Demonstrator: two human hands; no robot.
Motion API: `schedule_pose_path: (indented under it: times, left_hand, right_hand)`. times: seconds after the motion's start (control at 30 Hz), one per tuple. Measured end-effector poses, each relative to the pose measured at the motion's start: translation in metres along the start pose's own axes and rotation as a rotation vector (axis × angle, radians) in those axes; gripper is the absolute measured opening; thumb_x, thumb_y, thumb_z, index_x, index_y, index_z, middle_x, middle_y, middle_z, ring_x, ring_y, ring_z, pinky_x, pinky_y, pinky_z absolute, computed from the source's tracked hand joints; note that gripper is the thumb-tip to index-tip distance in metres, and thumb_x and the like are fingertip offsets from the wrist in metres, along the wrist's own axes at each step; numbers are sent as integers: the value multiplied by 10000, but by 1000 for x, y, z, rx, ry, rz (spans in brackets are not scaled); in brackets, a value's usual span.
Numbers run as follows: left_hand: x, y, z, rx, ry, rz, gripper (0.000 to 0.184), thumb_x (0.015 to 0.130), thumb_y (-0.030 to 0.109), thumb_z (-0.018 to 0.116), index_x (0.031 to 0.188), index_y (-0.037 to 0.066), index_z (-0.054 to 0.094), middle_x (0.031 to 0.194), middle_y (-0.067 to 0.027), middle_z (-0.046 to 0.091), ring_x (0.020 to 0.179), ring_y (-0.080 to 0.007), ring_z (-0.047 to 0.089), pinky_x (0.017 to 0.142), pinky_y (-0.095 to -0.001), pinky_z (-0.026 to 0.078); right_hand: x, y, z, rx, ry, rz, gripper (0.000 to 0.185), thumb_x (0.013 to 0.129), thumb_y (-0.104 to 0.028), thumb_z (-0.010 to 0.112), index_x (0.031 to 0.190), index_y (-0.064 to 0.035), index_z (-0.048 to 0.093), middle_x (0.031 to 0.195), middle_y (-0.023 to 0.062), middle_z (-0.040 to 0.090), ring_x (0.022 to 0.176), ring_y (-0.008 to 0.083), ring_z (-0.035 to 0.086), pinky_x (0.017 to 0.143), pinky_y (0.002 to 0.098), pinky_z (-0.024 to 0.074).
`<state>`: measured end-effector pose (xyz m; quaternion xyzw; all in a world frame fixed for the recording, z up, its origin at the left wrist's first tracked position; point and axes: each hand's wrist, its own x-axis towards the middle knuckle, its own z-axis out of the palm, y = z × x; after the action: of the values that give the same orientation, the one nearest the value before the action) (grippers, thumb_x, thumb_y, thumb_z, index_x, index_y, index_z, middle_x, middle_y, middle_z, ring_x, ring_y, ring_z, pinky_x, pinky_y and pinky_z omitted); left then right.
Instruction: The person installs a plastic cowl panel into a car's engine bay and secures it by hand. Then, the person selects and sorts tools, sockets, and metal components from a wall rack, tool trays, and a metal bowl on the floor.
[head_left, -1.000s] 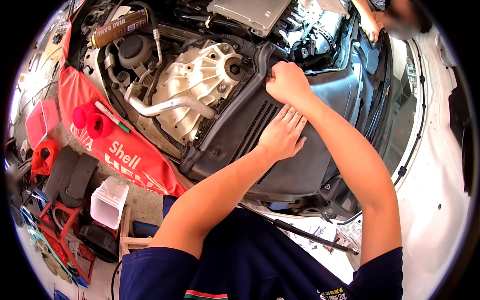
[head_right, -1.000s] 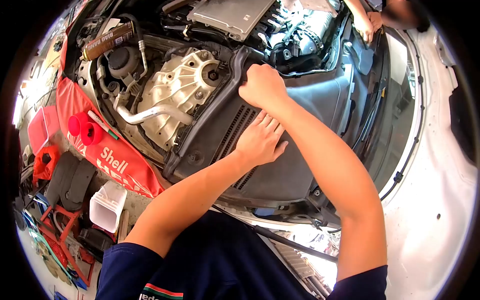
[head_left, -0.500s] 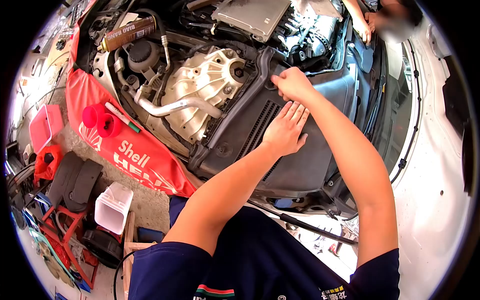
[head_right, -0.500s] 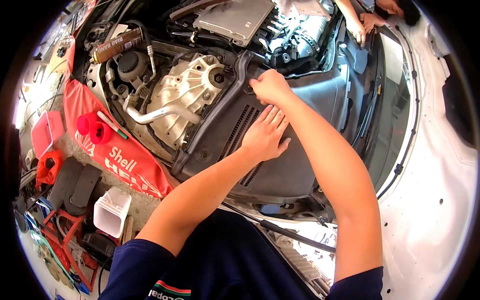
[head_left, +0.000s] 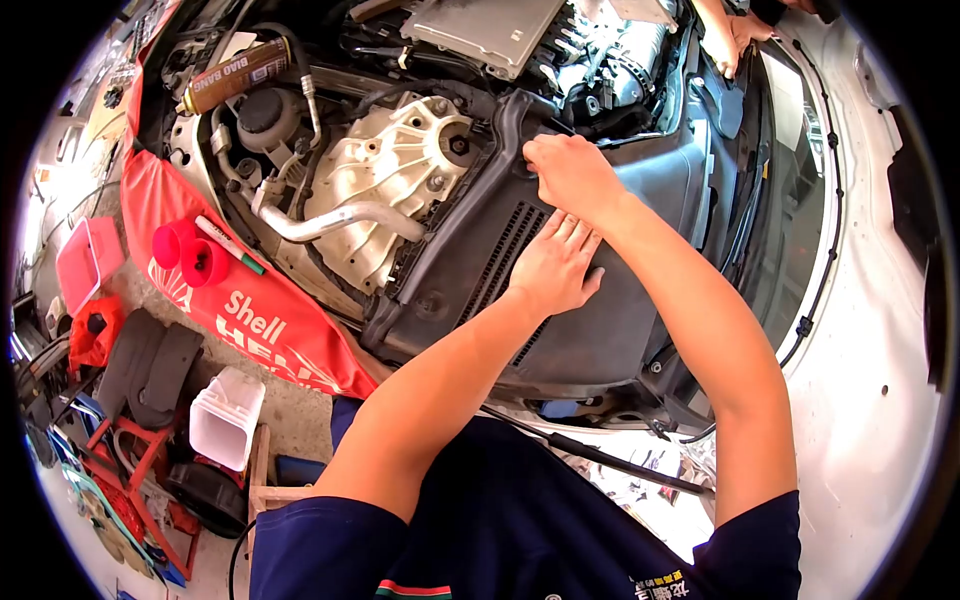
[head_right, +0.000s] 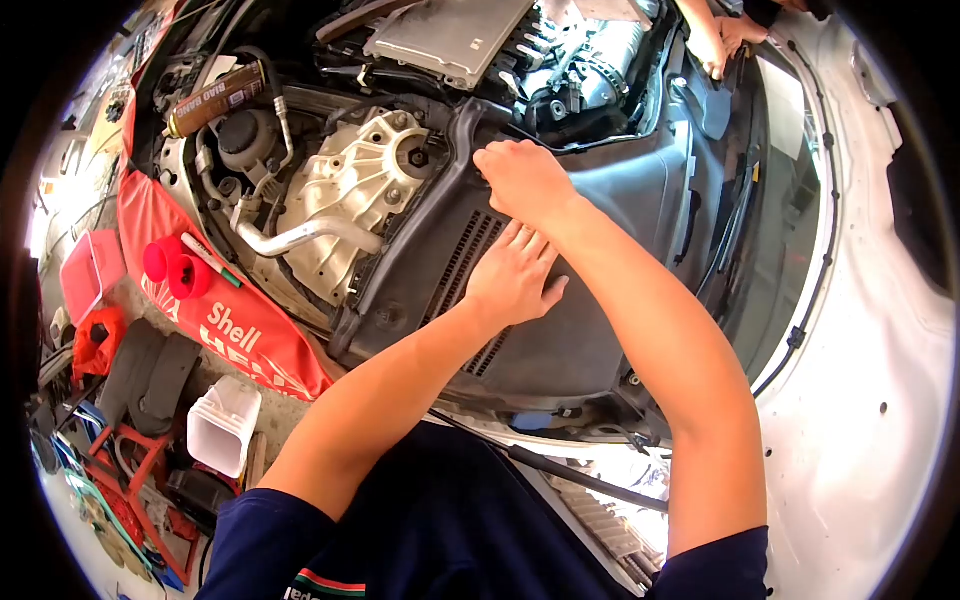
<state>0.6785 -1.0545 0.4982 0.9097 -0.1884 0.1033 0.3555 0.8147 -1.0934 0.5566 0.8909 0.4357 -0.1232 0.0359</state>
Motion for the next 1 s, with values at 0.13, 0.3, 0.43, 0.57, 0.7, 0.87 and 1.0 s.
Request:
schedule_pose_path:
  times: [0.13,0.3,0.43,0.57,0.7,0.87,1.0]
  left_hand:
    - [0,-1,0,-29,15,6,631,895,412,559,1313,-58,514,1340,-191,523,1351,-328,411,1188,-447,238]
    - [-1,0,-20,-41,-78,41,602,891,361,590,1327,-45,507,1346,-190,521,1336,-334,420,1179,-470,238]
    - [-44,-9,-43,-34,-81,126,659,888,327,610,1379,-74,431,1465,-222,410,1411,-359,327,1193,-473,206]
    - [-107,10,-54,53,-187,-99,780,910,386,587,1454,-101,313,1574,-257,214,1485,-366,173,1209,-461,152]
    - [-107,10,-51,67,-184,-107,847,907,483,569,1464,-96,302,1572,-257,218,1485,-365,176,1210,-457,149]
    - [-108,11,-48,75,-144,-104,876,878,482,607,1456,-104,308,1559,-265,244,1476,-366,196,1210,-455,155]
    - [-125,-2,-74,-44,-32,6,619,834,266,700,1329,-47,501,1483,-230,385,1407,-398,325,1173,-480,252]
  right_hand:
    - [1,-5,2,-10,-9,6,209,688,-20,680,879,-53,601,920,115,651,859,315,672,748,418,561]
    - [-26,-16,4,199,315,204,210,819,-50,643,1020,-4,607,984,155,630,844,355,646,752,427,532]
    - [-80,-47,14,97,507,523,442,903,-228,630,1274,-4,546,1285,175,546,1219,357,504,992,490,407]
    - [-115,-60,59,-42,417,726,644,961,-430,505,1460,-39,387,1546,173,322,1460,336,242,1142,613,173]
    - [-115,-56,72,-88,388,772,720,960,-508,444,1509,-58,322,1591,166,240,1495,336,143,1155,636,103]
    - [-117,-52,82,-128,426,743,724,959,-514,437,1519,-75,297,1595,167,225,1491,353,137,1147,648,103]
    - [-120,-55,75,-134,391,760,719,975,-527,418,1522,-79,291,1595,179,215,1492,352,135,1147,648,117]
